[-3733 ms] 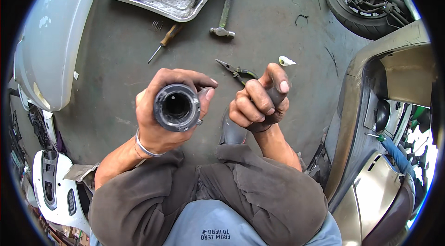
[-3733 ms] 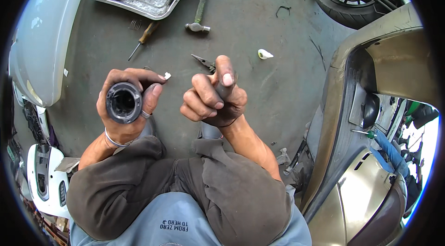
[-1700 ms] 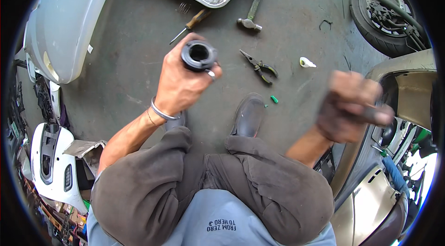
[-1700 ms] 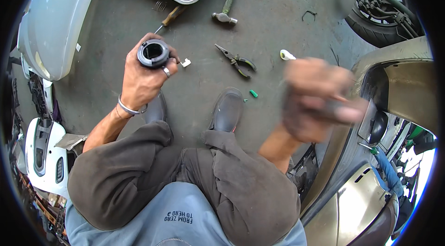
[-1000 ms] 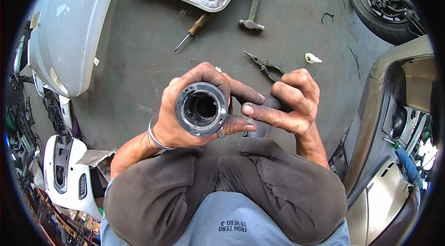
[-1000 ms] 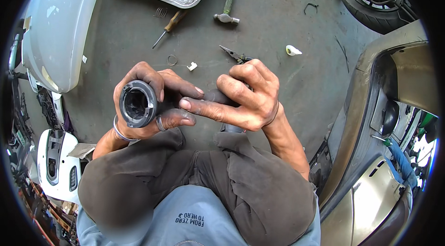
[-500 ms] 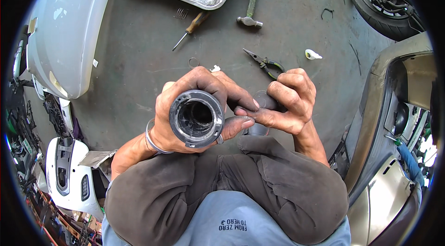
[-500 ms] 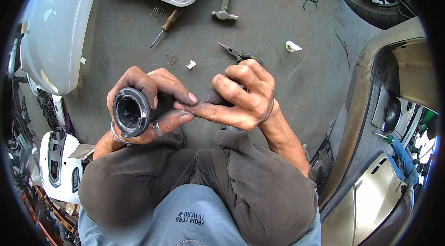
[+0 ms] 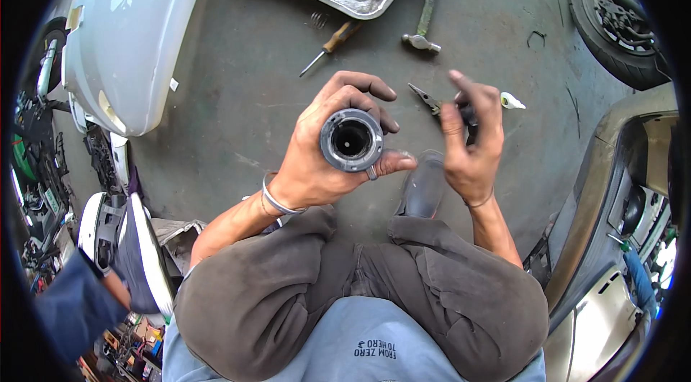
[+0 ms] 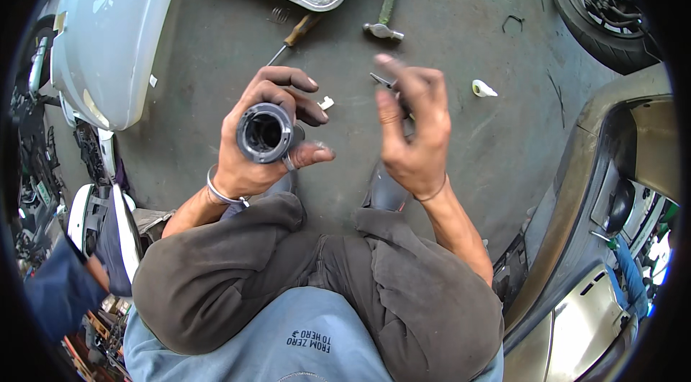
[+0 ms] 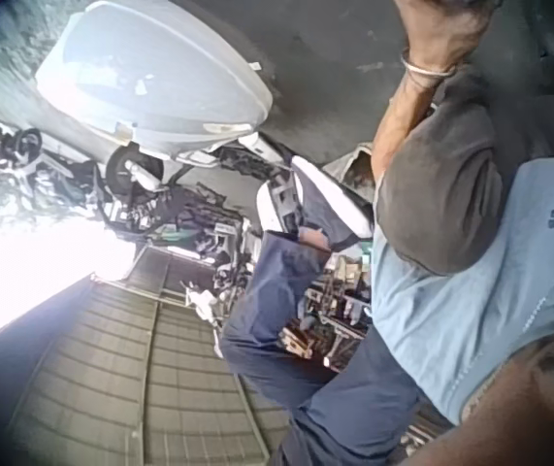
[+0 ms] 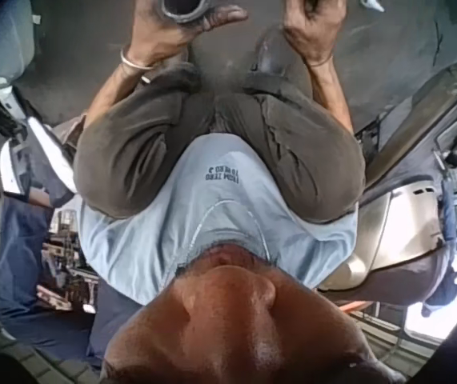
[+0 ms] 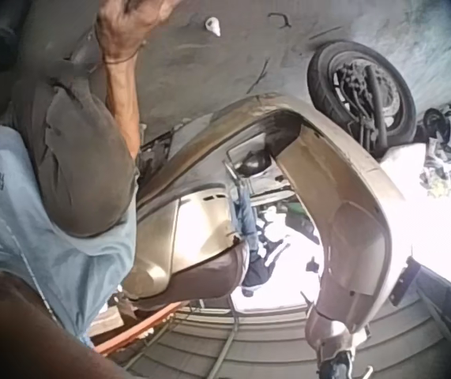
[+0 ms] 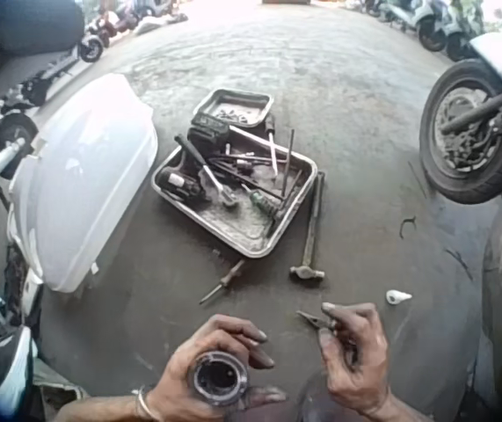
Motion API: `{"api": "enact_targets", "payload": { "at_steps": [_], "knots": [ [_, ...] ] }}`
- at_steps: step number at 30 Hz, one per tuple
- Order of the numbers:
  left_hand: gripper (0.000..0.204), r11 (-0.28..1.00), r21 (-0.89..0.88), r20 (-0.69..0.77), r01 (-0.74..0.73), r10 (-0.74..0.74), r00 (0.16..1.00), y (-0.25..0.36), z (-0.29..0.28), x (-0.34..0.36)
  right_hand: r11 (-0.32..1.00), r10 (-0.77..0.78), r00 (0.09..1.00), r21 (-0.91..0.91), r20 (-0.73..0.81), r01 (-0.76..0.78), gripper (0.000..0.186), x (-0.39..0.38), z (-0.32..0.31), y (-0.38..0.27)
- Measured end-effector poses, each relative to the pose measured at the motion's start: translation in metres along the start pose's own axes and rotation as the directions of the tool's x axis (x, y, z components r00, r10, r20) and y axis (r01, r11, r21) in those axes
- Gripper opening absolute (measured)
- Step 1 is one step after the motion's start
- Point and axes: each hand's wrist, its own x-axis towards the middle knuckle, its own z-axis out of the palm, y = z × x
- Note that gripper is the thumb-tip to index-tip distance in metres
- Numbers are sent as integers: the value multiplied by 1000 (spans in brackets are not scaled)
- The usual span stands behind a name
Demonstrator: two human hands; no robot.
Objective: The person cleans and lubricates scooter handlebar components. They use a screwdriver to pry internal parts from a throttle grip, remove a spring, apply grease from a tube into the grip, and spread it with their finger.
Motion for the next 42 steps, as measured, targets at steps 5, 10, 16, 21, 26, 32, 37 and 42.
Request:
{"api": "enact_targets", "payload": {
  "at_steps": [5,10,16,21,26,32,37,42],
  "knots": [
    [37,926,-184,-6,330,-337,941,-15,-9,-15,514,342,815,633,468,-579,44,4,-14,9],
    [38,922,-132,69,363,-357,932,-12,-14,-11,592,307,886,660,347,-463,41,14,-12,-21],
    [37,938,-110,129,328,-314,941,-16,-15,-14,710,192,884,562,425,-424,38,17,-12,-15],
    [38,995,75,190,64,-77,979,-9,3,2,650,230,875,602,425,-463,41,11,-6,-18],
    [35,959,-39,112,281,-275,955,-11,4,-3,638,243,916,659,319,-398,46,3,2,-9],
    [41,903,-306,27,302,-309,951,-15,-5,-6,762,282,870,456,405,-460,36,1,1,-11],
    [36,879,-290,42,378,-383,923,-27,-3,-8,815,184,873,427,451,-392,37,1,7,-11],
    [28,490,-680,265,545,-528,807,-27,-17,-13,754,90,817,497,570,-430,36,2,-3,-6]
  ]
}}
